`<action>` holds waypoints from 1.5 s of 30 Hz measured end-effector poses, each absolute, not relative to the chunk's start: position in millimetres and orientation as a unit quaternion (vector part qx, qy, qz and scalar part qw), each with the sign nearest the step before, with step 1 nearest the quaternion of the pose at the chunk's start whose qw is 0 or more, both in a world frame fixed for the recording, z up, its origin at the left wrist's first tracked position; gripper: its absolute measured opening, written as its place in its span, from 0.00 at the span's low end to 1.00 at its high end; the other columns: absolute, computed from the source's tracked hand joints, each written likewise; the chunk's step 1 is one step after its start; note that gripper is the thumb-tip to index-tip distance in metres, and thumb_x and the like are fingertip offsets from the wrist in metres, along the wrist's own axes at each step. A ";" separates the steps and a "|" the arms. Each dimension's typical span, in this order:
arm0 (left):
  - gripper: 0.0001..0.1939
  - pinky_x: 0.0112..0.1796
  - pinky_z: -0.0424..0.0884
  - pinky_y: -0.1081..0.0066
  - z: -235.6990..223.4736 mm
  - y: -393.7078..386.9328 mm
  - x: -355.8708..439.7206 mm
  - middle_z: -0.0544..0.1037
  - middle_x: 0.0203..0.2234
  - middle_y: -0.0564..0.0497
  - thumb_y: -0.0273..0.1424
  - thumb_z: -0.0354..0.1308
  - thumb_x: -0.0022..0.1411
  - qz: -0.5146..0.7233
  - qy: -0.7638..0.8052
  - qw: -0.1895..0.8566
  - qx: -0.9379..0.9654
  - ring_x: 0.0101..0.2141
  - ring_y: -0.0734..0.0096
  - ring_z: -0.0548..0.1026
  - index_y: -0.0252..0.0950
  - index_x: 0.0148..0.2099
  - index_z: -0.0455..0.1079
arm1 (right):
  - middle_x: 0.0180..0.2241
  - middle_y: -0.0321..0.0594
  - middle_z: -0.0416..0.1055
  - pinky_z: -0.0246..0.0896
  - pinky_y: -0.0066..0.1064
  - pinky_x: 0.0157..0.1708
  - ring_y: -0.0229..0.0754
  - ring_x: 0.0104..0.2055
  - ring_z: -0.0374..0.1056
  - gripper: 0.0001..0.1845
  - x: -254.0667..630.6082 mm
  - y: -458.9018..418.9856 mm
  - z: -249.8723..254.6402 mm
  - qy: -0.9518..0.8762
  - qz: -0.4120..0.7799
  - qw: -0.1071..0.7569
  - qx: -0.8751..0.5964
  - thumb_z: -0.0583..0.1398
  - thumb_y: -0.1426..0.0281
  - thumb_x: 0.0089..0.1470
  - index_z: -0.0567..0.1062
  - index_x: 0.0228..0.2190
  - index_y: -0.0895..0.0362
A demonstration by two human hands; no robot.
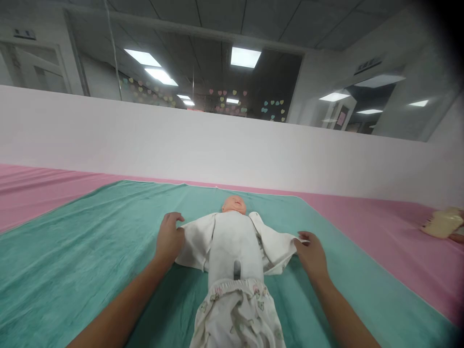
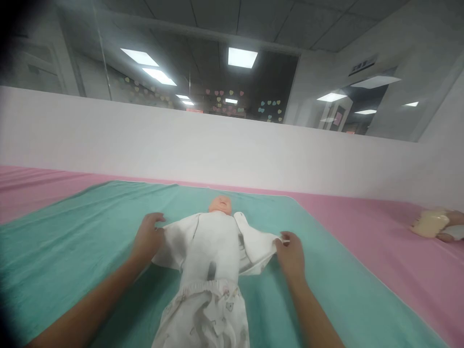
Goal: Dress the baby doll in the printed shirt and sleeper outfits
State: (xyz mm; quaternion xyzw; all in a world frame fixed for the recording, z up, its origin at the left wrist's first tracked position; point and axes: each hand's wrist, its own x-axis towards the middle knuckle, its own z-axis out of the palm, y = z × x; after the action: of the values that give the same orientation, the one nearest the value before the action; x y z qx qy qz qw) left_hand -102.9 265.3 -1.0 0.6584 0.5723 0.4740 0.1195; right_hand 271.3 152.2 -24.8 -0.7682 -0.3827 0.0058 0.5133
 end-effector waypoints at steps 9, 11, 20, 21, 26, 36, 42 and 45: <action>0.08 0.56 0.55 0.59 33.4 188.4 -56.8 0.62 0.57 0.53 0.37 0.59 0.52 0.251 0.247 0.331 0.876 0.58 0.55 0.54 0.41 0.34 0.72 | 0.46 0.43 0.67 0.61 0.36 0.43 0.45 0.48 0.63 0.11 191.0 139.4 -8.2 -0.619 0.157 0.501 -0.584 0.57 0.60 0.51 0.72 0.29 0.54; 0.08 0.59 0.47 0.54 36.0 182.1 -57.4 0.56 0.60 0.58 0.39 0.62 0.50 0.191 0.202 0.329 0.902 0.62 0.52 0.42 0.43 0.33 0.75 | 0.55 0.42 0.59 0.56 0.40 0.51 0.48 0.57 0.55 0.10 178.2 136.5 -6.9 -0.640 0.189 0.507 -0.546 0.59 0.61 0.49 0.72 0.30 0.54; 0.10 0.42 0.69 0.65 48.5 175.7 -61.5 0.71 0.49 0.51 0.28 0.55 0.51 0.180 0.234 0.362 0.884 0.49 0.56 0.68 0.41 0.36 0.73 | 0.60 0.35 0.53 0.41 0.58 0.57 0.53 0.65 0.36 0.05 157.3 115.5 6.4 -0.764 0.209 0.400 -0.461 0.64 0.63 0.46 0.77 0.25 0.52; 0.13 0.41 0.69 0.66 45.0 176.7 -59.1 0.73 0.47 0.51 0.26 0.52 0.52 0.208 0.266 0.348 0.874 0.45 0.60 0.71 0.40 0.39 0.72 | 0.59 0.35 0.54 0.42 0.59 0.56 0.54 0.65 0.37 0.05 155.0 113.7 8.3 -0.768 0.209 0.396 -0.458 0.64 0.64 0.45 0.77 0.24 0.52; 0.13 0.49 0.65 0.67 19.9 187.1 -49.5 0.69 0.50 0.51 0.24 0.46 0.55 0.357 0.312 0.235 0.849 0.49 0.65 0.67 0.39 0.40 0.68 | 0.58 0.34 0.56 0.43 0.54 0.57 0.51 0.64 0.38 0.04 149.9 110.1 11.5 -0.770 0.202 0.378 -0.472 0.63 0.67 0.45 0.71 0.25 0.53; 0.24 0.46 0.68 0.65 1.3 200.0 -44.1 0.66 0.52 0.48 0.27 0.49 0.54 0.360 0.430 0.243 0.791 0.50 0.62 0.67 0.39 0.55 0.59 | 0.45 0.42 0.67 0.62 0.36 0.42 0.42 0.45 0.64 0.09 163.7 124.8 -6.8 -0.732 -0.001 0.425 -0.533 0.49 0.77 0.52 0.66 0.32 0.54; 0.23 0.49 0.64 0.64 2.8 204.3 -53.2 0.73 0.46 0.48 0.23 0.46 0.53 0.316 0.458 0.245 0.794 0.49 0.62 0.69 0.38 0.52 0.65 | 0.48 0.42 0.61 0.60 0.38 0.43 0.44 0.49 0.59 0.14 172.5 132.4 -13.5 -0.700 0.027 0.444 -0.559 0.51 0.78 0.45 0.65 0.35 0.54; 0.22 0.48 0.65 0.65 -1.3 211.1 -55.4 0.74 0.44 0.49 0.22 0.46 0.51 0.328 0.454 0.258 0.787 0.46 0.64 0.70 0.38 0.48 0.67 | 0.42 0.39 0.63 0.61 0.33 0.35 0.42 0.41 0.61 0.14 174.3 128.3 -18.8 -0.639 0.107 0.488 -0.585 0.53 0.76 0.42 0.65 0.35 0.55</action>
State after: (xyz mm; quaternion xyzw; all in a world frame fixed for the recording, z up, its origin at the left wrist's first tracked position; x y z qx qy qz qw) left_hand -55.4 211.1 -1.3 0.7875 0.4542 0.3276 0.2575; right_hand 174.3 128.3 -18.8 -0.5849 -0.6388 0.1071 0.4883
